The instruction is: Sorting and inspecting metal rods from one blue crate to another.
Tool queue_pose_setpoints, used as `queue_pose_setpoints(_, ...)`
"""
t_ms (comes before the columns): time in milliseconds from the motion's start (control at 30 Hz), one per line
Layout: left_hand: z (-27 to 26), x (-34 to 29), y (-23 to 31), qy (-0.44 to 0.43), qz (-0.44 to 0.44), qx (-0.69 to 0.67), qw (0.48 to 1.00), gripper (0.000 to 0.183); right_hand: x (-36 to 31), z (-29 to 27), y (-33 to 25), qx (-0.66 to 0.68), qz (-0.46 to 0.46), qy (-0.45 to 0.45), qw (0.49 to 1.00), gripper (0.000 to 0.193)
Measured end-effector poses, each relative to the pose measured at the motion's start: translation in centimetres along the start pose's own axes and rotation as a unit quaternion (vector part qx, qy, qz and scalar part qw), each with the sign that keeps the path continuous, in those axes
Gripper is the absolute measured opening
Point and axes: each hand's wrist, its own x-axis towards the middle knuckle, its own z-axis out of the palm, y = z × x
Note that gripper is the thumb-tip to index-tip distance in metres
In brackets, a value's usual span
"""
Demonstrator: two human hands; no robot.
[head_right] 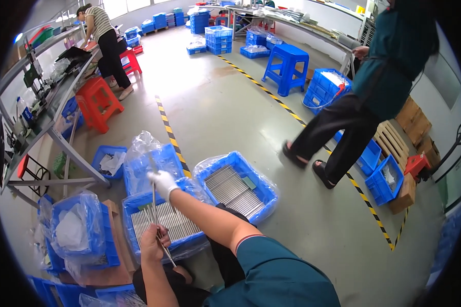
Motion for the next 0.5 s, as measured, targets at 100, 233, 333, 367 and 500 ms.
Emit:
queue_pose_setpoints(100,-0.2,0.0,0.3,-0.001,0.042,-0.017,0.999,0.038,1.1,-2.4,-0.7,0.111,0.054,-0.042,0.992,0.034)
queue_pose_setpoints(233,-0.9,0.8,1.3,-0.062,0.06,-0.108,0.99,0.037,-0.5,-1.8,1.9,-0.067,-0.035,-0.249,0.965,0.026)
queue_pose_setpoints(333,-0.6,-0.1,2.3,-0.05,0.07,-0.087,0.993,0.038,-3.8,1.2,1.7,-0.075,0.1,-0.264,0.956,0.028)
queue_pose_setpoints(367,-0.9,0.2,2.1,-0.05,0.067,-0.079,0.993,0.038,-4.1,1.2,1.6,-0.13,0.062,-0.25,0.958,0.033)
queue_pose_setpoints(500,-1.4,0.2,1.3,-0.07,0.057,-0.103,0.991,0.037,-5.6,1.7,-0.4,-0.45,-0.106,-0.244,0.853,0.04)
